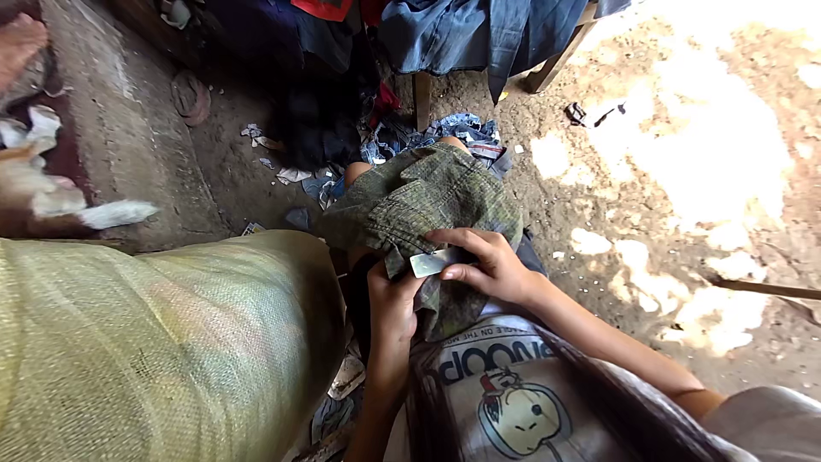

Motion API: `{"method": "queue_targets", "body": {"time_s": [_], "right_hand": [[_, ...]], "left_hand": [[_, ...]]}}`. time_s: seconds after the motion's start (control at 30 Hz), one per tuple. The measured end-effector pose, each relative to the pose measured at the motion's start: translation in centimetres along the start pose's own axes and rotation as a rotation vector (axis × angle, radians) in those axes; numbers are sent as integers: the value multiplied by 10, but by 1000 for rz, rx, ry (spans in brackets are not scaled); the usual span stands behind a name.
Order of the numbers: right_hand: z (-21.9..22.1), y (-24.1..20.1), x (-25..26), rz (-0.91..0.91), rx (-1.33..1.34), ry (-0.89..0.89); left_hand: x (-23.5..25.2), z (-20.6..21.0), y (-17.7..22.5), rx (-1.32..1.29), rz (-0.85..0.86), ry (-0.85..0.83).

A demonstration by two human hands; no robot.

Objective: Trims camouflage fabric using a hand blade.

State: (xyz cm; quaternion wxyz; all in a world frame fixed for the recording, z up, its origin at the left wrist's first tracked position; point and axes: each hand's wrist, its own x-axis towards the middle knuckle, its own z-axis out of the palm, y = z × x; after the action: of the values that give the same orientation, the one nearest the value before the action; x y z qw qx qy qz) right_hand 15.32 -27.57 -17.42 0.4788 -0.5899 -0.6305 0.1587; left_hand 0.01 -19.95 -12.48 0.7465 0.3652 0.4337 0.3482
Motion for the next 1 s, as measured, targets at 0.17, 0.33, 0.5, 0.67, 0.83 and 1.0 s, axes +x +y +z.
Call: {"method": "queue_targets", "body": {"time_s": [0.17,0.33,0.5,0.67,0.83,1.0], "right_hand": [[4,-4,8,-32,17,1],[0,-14,14,313,515,-119],[-3,-14,17,350,550,-176],[0,-5,4,174,94,-104],[-2,3,-8,135,10,-21],[3,-4,-1,99,29,-7]], "left_hand": [[2,-1,-6,4,31,-23],[7,-7,-4,84,10,-48],[5,-5,-3,78,-19,-24],[3,-3,-1,32,-24,23],[2,-3,-3,33,-12,2],[2,-3,-8,63,33,-64]]}}
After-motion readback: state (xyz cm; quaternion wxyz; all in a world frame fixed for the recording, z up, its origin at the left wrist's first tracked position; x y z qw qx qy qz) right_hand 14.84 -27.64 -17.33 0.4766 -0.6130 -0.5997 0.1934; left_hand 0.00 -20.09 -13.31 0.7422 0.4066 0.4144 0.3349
